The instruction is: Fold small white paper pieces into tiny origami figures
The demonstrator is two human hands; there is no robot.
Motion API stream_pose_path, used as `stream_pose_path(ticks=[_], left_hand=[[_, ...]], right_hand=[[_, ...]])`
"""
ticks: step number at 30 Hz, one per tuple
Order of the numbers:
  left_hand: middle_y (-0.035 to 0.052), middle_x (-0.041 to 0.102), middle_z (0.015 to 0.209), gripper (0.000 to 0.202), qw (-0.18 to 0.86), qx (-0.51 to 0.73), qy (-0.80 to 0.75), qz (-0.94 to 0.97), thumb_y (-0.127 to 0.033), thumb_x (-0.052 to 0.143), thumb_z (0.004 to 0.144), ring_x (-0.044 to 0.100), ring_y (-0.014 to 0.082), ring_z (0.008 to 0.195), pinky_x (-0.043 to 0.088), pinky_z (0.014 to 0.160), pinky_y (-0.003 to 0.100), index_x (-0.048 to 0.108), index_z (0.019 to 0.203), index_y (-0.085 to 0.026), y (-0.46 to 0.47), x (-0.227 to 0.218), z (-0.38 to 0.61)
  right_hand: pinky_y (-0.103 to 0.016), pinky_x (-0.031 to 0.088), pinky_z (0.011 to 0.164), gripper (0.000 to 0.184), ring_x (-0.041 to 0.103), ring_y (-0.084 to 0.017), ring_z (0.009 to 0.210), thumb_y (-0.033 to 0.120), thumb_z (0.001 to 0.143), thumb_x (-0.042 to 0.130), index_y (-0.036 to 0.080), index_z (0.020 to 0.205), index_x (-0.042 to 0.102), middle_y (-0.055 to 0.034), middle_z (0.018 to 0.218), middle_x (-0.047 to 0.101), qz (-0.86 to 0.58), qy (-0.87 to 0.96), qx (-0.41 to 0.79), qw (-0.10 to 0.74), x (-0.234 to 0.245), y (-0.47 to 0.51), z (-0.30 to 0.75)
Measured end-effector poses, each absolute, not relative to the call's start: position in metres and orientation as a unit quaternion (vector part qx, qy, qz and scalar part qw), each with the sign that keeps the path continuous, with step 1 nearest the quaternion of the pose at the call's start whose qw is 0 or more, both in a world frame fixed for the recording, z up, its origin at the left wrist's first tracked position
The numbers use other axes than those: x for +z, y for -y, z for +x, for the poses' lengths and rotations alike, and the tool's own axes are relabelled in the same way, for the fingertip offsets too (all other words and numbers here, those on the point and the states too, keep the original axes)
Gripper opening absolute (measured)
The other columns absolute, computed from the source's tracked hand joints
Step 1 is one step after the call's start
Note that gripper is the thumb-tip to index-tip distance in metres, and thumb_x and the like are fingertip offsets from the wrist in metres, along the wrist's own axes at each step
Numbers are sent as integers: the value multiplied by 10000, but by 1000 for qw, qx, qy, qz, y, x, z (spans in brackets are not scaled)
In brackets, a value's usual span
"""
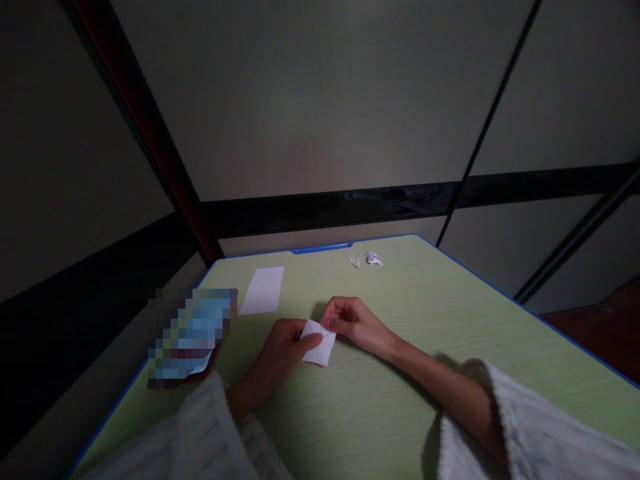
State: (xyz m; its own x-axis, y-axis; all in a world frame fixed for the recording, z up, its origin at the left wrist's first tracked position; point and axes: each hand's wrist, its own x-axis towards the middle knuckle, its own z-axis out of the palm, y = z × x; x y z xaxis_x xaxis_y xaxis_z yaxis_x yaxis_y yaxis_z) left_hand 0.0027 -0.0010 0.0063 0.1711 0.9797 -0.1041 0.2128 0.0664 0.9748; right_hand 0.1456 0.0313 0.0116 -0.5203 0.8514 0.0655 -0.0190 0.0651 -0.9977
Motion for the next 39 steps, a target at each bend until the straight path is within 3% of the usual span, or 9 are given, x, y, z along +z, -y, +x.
stream_pose_path(ticks=[8, 21, 31, 39], left_hand=[[-14, 570, 492, 168, 556, 375, -466, 577, -245, 558, 630, 451, 82, 455, 302, 441, 171, 628, 596, -96, 2, 7, 0], [-1, 573, 505, 197, 559, 382, -451, 582, -286, 579, 610, 480, 100, 465, 353, 441, 187, 604, 581, -92, 5, 4, 0], [1, 598, 530, 154, 582, 397, -427, 567, -251, 589, 615, 495, 89, 458, 389, 438, 176, 628, 632, -104, 6, 10, 3], [15, 600, 537, 264, 601, 411, -414, 547, -345, 501, 670, 545, 129, 463, 409, 457, 222, 616, 709, -110, 3, 9, 5]], right_hand=[[-180, 236, 418, 225, 342, -41, 418, 284, 660, 533, 128, 540, 424, 59, 443, 399, -264, 683, 619, 285, 10, -30, 151], [-179, 175, 372, 223, 304, -24, 354, 212, 581, 563, 127, 444, 409, 65, 373, 397, -282, 632, 649, 317, 12, -27, 148], [-184, 253, 426, 253, 382, -45, 401, 314, 616, 553, 121, 503, 436, 46, 427, 439, -263, 606, 681, 316, 13, -29, 147], [-188, 265, 427, 298, 361, -47, 411, 384, 601, 566, 126, 529, 436, 53, 443, 422, -286, 603, 648, 367, 11, -31, 148]])
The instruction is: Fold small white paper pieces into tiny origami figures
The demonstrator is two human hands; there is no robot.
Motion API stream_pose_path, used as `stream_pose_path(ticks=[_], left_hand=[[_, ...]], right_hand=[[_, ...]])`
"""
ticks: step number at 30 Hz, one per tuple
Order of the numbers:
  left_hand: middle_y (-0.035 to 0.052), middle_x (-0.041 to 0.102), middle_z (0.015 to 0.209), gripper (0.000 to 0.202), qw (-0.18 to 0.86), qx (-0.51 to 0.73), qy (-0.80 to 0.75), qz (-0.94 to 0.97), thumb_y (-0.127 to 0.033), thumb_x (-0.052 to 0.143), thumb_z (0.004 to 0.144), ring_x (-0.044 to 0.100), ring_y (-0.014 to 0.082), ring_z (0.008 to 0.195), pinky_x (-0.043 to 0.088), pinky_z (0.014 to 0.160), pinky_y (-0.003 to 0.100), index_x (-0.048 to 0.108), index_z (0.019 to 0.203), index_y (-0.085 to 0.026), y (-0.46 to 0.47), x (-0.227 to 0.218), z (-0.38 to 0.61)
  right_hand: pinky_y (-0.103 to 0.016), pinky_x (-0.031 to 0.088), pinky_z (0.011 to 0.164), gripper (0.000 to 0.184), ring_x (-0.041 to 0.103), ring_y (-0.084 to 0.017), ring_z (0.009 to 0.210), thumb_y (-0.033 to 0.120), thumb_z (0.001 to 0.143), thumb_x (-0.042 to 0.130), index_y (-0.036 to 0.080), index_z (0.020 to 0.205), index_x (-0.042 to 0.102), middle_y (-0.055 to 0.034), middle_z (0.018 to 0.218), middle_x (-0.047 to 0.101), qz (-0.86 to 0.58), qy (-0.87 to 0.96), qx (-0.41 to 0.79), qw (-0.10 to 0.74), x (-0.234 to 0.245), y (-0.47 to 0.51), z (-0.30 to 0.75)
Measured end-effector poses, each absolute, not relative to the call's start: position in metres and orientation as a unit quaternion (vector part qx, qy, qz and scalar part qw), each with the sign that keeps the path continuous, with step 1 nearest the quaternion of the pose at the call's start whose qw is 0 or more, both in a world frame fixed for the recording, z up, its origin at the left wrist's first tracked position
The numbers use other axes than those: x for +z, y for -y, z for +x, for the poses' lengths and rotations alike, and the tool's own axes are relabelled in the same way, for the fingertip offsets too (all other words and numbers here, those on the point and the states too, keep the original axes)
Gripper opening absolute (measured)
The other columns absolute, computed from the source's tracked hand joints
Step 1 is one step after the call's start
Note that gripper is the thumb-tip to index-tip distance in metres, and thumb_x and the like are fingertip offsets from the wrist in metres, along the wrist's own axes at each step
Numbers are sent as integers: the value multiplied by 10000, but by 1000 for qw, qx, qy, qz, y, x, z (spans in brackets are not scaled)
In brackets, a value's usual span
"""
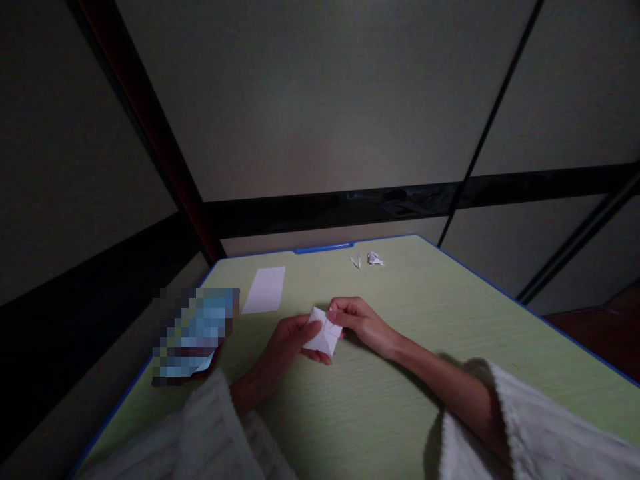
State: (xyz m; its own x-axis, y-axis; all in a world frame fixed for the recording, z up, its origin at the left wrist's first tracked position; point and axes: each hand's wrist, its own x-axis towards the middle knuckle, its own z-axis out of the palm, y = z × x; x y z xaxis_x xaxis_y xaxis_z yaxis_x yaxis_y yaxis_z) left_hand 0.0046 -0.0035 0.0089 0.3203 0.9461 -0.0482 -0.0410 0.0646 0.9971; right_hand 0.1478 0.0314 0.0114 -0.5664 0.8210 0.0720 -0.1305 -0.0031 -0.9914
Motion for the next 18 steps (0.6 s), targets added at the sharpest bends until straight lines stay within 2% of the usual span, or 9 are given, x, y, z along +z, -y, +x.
stream_pose_path(ticks=[5, 9, 14, 18], left_hand=[[-9, 566, 499, 195, 558, 411, -466, 551, -288, 594, 590, 481, 94, 464, 359, 451, 186, 604, 611, -94, 3, 12, 5], [-31, 533, 475, 180, 543, 411, -463, 567, -273, 598, 592, 432, 65, 438, 318, 427, 164, 587, 576, -95, 4, 10, 3], [-23, 543, 478, 173, 547, 412, -450, 573, -273, 593, 598, 473, 91, 441, 372, 436, 193, 564, 565, -106, 7, 9, 1], [-28, 556, 487, 152, 545, 448, -469, 532, -258, 595, 589, 493, 99, 448, 406, 439, 204, 571, 605, -109, 4, 12, 3]], right_hand=[[-184, 242, 426, 262, 353, -43, 423, 349, 595, 586, 120, 567, 462, 60, 454, 416, -289, 615, 637, 364, 11, -30, 147], [-185, 205, 423, 285, 323, -35, 411, 355, 551, 620, 116, 539, 464, 66, 434, 405, -303, 584, 658, 366, 10, -27, 144], [-189, 230, 443, 291, 356, -38, 410, 338, 514, 647, 110, 499, 468, 50, 432, 446, -297, 532, 702, 368, 11, -23, 141], [-196, 272, 468, 245, 403, -49, 431, 329, 598, 589, 111, 541, 493, 32, 463, 481, -302, 506, 694, 413, 11, -26, 142]])
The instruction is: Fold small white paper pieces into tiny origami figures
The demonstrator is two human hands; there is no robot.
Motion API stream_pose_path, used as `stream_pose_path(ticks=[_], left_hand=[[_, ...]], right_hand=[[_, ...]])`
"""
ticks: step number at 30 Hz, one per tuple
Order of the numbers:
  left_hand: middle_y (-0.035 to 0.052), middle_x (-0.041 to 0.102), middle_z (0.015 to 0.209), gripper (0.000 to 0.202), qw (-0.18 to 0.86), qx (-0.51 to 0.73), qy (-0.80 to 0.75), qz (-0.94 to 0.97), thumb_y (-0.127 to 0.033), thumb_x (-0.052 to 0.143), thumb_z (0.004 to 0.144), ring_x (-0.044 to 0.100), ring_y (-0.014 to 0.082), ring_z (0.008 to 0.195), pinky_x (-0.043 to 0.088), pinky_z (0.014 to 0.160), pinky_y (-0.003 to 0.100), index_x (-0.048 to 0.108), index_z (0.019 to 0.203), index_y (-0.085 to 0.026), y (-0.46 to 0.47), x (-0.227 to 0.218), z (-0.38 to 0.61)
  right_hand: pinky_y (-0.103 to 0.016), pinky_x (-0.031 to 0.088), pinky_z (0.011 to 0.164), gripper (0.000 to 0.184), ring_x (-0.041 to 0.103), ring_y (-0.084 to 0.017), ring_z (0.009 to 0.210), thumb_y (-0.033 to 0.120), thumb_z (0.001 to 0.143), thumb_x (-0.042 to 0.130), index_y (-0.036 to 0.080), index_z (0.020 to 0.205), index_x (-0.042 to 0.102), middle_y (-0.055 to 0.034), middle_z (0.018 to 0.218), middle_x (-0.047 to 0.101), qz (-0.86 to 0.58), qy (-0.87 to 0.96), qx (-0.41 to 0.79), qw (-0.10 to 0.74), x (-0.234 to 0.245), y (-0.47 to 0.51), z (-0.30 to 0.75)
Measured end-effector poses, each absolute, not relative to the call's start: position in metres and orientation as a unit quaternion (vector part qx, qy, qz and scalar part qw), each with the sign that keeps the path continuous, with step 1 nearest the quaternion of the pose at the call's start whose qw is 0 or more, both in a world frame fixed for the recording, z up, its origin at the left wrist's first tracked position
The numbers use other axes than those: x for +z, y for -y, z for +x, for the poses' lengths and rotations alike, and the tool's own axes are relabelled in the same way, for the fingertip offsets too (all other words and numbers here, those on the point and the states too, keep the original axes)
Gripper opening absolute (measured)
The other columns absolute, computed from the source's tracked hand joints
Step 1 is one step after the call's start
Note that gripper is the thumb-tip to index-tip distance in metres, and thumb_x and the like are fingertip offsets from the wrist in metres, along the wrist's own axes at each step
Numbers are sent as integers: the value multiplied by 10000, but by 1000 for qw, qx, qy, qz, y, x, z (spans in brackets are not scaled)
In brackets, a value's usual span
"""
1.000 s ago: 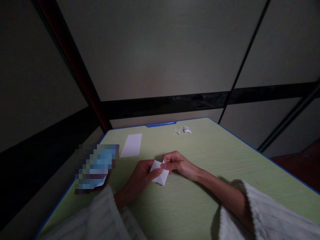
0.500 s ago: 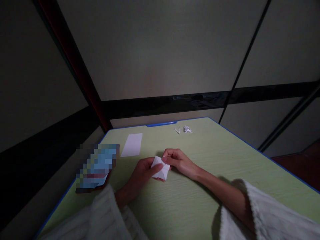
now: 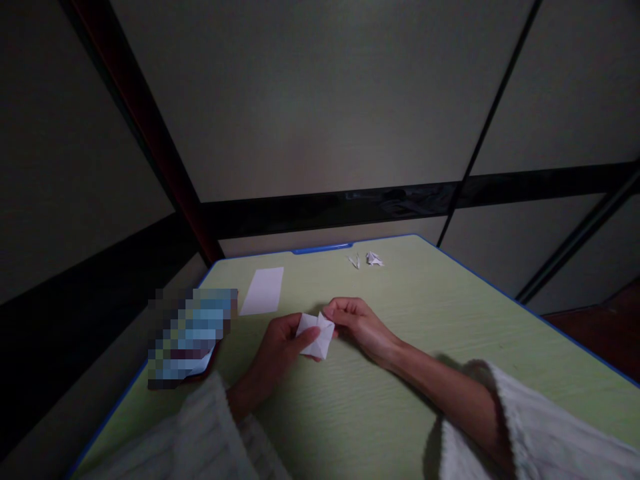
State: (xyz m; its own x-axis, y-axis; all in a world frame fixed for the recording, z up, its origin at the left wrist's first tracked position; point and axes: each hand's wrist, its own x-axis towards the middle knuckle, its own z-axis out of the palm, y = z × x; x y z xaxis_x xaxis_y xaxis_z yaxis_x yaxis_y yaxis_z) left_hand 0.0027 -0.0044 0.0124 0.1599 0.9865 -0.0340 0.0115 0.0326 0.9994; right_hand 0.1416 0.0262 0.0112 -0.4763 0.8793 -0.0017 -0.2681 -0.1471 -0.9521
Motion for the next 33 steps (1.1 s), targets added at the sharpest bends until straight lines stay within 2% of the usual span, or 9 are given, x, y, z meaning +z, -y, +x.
stream_pose_path(ticks=[2, 5, 10, 16, 22, 33], left_hand=[[-32, 557, 483, 150, 530, 470, -485, 513, -251, 587, 594, 493, 95, 430, 409, 429, 204, 575, 629, -106, 3, 14, 3], [-29, 563, 482, 154, 512, 480, -500, 508, -251, 564, 617, 510, 100, 413, 402, 420, 205, 574, 655, -103, 2, 15, 4], [-17, 578, 494, 167, 500, 476, -507, 516, -278, 562, 626, 538, 120, 426, 396, 418, 213, 559, 646, -113, 2, 13, 3], [3, 614, 532, 176, 514, 454, -497, 532, -276, 554, 635, 558, 118, 445, 388, 422, 204, 572, 689, -110, 3, 14, 5], [-14, 613, 533, 158, 511, 433, -511, 539, -200, 621, 551, 560, 120, 485, 387, 443, 197, 577, 678, -117, 3, 16, 6], [-10, 576, 489, 163, 503, 441, -515, 536, -250, 580, 607, 498, 101, 443, 351, 405, 190, 594, 662, -96, 4, 15, 4]], right_hand=[[-201, 293, 487, 239, 436, -59, 468, 345, 656, 533, 115, 593, 508, 15, 519, 515, -298, 501, 684, 438, 11, -29, 143], [-201, 315, 512, 197, 455, -64, 515, 302, 620, 587, 120, 621, 513, 11, 561, 531, -294, 523, 655, 458, 11, -30, 145], [-193, 306, 475, 238, 415, -48, 460, 267, 516, 667, 120, 611, 505, 39, 503, 497, -301, 576, 636, 415, 12, -27, 144], [-189, 309, 449, 244, 407, -44, 422, 304, 541, 640, 117, 605, 498, 51, 458, 475, -314, 582, 624, 416, 10, -27, 143], [-195, 339, 456, 226, 428, -46, 426, 277, 524, 650, 111, 563, 501, 42, 472, 487, -336, 583, 596, 439, 9, -28, 142], [-189, 357, 449, 218, 447, -50, 446, 258, 505, 664, 112, 551, 509, 23, 517, 517, -314, 591, 599, 440, 6, -28, 143]])
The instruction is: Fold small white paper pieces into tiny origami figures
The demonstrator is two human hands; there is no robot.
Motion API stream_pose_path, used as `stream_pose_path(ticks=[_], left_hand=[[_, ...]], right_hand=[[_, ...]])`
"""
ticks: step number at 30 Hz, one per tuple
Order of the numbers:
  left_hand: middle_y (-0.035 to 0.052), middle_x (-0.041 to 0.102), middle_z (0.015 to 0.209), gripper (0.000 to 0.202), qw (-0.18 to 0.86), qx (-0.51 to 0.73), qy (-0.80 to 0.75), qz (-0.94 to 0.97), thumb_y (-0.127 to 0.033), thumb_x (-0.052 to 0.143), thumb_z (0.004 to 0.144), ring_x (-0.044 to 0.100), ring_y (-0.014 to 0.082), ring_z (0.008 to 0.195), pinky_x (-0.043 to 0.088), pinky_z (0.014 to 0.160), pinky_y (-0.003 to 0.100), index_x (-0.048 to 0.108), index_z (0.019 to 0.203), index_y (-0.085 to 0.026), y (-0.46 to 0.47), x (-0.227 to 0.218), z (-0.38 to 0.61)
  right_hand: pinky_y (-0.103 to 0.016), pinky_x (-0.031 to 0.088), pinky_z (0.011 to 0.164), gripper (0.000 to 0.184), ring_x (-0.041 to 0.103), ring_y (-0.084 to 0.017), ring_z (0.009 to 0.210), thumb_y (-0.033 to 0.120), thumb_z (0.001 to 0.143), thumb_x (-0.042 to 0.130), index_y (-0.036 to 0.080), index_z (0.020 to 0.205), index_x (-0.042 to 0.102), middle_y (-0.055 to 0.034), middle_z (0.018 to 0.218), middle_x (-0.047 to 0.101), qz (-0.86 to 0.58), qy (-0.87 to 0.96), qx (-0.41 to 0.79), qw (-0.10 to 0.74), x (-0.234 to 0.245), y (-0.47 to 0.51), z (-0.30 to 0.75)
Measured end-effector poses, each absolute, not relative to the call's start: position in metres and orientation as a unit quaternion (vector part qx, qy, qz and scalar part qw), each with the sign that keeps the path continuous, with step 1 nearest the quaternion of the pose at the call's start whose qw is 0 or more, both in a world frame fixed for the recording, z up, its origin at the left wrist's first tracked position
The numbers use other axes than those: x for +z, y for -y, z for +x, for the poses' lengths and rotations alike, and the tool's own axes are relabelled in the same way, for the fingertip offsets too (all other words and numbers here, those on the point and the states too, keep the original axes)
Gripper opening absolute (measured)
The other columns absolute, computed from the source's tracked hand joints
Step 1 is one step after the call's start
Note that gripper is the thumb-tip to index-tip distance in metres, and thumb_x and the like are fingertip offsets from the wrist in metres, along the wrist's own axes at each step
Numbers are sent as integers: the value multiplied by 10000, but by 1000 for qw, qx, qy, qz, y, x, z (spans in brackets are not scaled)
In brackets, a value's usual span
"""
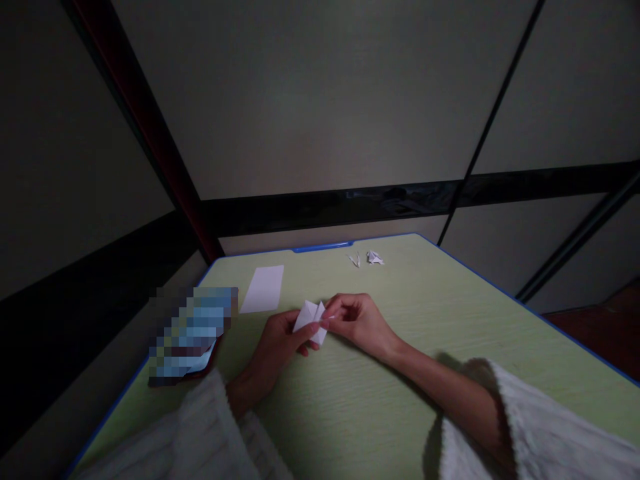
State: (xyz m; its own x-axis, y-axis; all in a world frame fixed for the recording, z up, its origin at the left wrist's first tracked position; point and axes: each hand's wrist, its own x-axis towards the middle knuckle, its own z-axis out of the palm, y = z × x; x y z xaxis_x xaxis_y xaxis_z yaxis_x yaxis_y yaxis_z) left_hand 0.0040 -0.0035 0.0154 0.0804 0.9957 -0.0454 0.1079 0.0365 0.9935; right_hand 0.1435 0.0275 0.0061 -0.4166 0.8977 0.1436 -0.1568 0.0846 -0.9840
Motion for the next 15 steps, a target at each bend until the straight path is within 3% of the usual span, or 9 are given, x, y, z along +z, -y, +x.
stream_pose_path(ticks=[15], left_hand=[[-9, 574, 529, 124, 534, 467, -497, 500, -219, 572, 612, 493, 84, 438, 362, 408, 180, 593, 653, -103, 2, 10, 2]], right_hand=[[-205, 400, 514, 113, 483, -68, 555, 218, 531, 653, 124, 512, 592, -27, 708, 529, -261, 640, 559, 459, 11, -26, 145]])
